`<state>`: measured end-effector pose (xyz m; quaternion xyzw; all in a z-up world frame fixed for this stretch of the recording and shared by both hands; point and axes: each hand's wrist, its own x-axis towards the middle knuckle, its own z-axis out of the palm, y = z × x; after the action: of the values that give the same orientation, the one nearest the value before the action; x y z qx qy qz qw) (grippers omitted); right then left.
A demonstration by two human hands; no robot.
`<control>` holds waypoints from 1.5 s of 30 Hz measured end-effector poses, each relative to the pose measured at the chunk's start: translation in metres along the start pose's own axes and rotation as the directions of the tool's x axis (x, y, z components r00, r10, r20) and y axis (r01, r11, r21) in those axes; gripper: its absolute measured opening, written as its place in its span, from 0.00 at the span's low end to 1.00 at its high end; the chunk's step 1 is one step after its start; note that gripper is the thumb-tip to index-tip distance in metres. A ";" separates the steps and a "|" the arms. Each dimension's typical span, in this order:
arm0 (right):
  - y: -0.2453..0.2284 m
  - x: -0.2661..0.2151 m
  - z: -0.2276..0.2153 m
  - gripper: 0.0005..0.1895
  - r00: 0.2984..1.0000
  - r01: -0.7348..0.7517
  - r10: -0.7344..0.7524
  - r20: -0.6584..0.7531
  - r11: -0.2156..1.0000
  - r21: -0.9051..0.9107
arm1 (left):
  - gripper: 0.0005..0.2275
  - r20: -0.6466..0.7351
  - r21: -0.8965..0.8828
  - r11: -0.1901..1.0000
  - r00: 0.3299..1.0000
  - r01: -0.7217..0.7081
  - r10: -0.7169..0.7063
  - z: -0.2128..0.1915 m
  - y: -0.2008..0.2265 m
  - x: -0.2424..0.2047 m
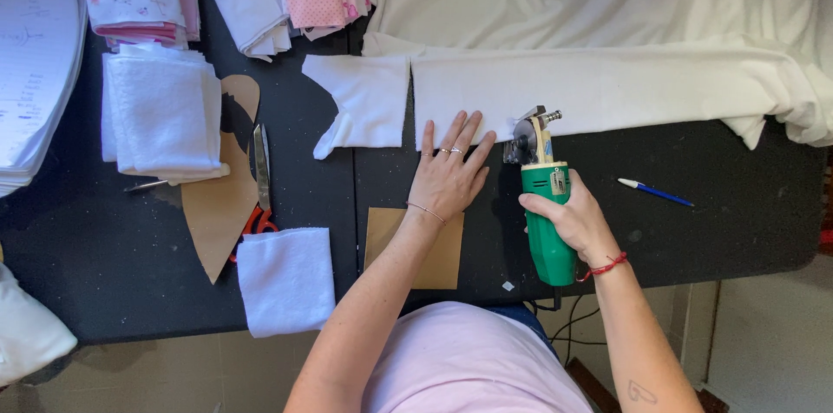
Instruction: The person uses a green electric fabric cutter to cut a large white cloth into smaller rectangular pieces on a black table. They fold the cut pieces and place them in a stack, then use a cardboard template and a blue pen to mark the fabric for further cutting.
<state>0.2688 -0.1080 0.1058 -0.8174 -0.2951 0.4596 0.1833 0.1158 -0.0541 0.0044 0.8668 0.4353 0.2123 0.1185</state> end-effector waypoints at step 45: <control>0.044 0.021 -0.117 0.29 0.997 -0.073 0.072 -0.016 0.992 -0.102 | 0.27 0.061 -0.039 0.999 0.998 -0.005 0.007 0.044 0.099 0.060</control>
<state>0.3916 -0.1306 0.1270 -0.8387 -0.2874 0.4451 0.1259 0.2387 -0.0654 0.0201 0.8718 0.4246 0.1945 0.1482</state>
